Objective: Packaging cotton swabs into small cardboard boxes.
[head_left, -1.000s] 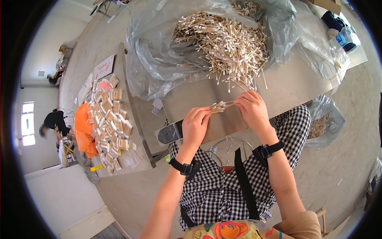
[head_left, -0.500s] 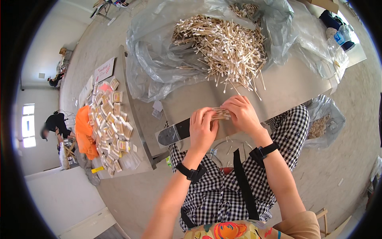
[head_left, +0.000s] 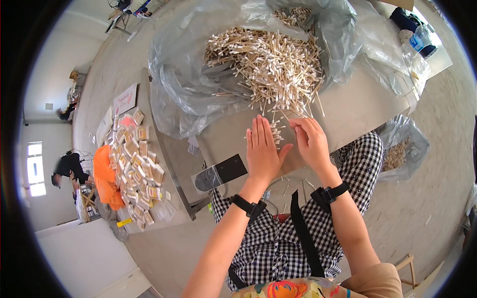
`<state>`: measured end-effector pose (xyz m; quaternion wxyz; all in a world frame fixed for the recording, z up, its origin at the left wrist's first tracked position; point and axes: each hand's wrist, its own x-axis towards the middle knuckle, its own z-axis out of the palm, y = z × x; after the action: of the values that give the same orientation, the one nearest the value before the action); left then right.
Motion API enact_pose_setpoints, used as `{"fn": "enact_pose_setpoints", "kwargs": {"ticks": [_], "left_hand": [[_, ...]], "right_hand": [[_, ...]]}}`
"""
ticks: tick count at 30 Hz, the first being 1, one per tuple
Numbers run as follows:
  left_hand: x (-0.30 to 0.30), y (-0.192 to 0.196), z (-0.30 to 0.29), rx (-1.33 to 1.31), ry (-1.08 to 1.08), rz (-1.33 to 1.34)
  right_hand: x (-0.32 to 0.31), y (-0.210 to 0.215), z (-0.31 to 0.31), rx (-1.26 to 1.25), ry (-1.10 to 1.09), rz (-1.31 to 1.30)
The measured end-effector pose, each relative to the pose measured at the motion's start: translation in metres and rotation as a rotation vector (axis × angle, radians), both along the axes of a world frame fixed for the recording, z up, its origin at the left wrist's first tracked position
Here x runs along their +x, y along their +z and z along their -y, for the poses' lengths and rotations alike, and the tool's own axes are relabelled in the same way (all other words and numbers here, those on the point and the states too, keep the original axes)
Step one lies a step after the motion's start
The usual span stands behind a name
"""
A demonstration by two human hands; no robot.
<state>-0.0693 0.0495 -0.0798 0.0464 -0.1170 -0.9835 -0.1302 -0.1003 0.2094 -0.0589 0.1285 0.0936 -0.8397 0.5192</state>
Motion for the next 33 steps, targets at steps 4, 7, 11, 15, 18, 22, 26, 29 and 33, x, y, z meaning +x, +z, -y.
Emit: {"fn": "enact_pose_setpoints", "kwargs": {"ticks": [4, 7, 11, 15, 18, 22, 26, 29, 33], "left_hand": [[0.012, -0.003, -0.005, -0.035, 0.033, -0.002], [0.034, -0.003, -0.010, -0.050, 0.026, 0.030], [0.052, 0.000, -0.014, -0.060, 0.014, 0.085], [0.053, -0.002, -0.014, -0.056, 0.025, 0.082], [0.049, -0.003, -0.014, -0.051, 0.029, 0.063], [0.035, -0.002, -0.012, -0.034, 0.053, 0.081], [0.023, -0.009, -0.008, -0.057, 0.073, 0.100], [0.018, -0.006, -0.002, -0.028, 0.072, 0.047], [0.003, -0.002, -0.003, -0.005, 0.073, 0.045]], "right_hand": [[0.003, -0.003, 0.000, 0.007, -0.012, -0.014], [0.005, -0.003, -0.001, 0.008, -0.025, -0.025], [0.004, -0.004, 0.001, 0.018, -0.019, -0.026], [0.003, -0.012, 0.003, 0.059, 0.002, -0.038], [0.003, -0.012, 0.003, 0.067, 0.001, -0.026], [-0.001, -0.009, 0.001, 0.084, 0.001, -0.085], [0.005, -0.019, 0.003, 0.083, -0.010, -0.079], [0.008, -0.015, 0.009, 0.082, 0.015, -0.059], [0.006, -0.017, 0.005, 0.086, 0.018, -0.044]]}}
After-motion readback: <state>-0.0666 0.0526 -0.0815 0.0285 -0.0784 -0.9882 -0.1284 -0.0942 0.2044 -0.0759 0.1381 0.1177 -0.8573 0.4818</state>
